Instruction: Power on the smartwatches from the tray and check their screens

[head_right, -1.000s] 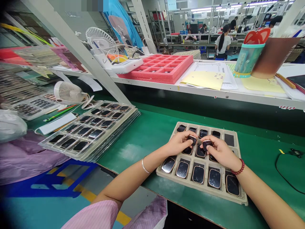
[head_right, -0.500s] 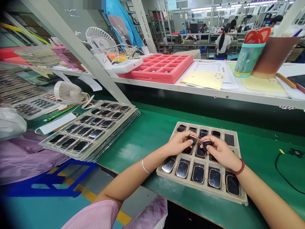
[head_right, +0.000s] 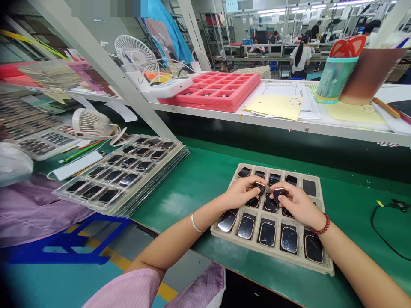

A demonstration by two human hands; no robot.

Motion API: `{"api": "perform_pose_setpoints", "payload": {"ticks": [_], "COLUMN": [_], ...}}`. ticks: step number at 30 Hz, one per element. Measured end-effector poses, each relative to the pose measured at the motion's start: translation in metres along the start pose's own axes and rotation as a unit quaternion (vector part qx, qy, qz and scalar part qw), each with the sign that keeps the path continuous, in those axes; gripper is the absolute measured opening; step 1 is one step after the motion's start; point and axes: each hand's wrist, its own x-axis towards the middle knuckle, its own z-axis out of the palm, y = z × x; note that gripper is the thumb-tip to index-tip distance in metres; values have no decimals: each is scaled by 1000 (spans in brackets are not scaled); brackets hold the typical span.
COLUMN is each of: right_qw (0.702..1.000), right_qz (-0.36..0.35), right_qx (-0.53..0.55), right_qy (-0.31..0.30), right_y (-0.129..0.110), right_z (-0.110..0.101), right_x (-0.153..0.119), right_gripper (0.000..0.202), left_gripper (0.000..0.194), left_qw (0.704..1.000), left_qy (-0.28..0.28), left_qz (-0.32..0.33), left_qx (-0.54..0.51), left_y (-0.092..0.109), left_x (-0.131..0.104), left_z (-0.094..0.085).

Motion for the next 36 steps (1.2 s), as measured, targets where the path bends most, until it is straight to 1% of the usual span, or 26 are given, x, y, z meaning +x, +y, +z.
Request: {"api": "perform_pose_setpoints", "payload": {"ticks": [19, 36], "right_qw": [1000, 1000], "right_qz": [-3, -11], "right_qx": [-16, -27], "right_qy": [12, 4], "right_y": [-1, 0], "right_z": [1, 0], "right_x": [0, 0], "right_gripper": [24, 25], "left_gripper": [27, 28], "left_qw": [1000, 999], "left_qy": [0, -4], "left_qz": [10, 11], "left_qx": [26, 32], "left_y": [-1, -2], "left_x": [0, -1], "left_z": [0, 0]}}
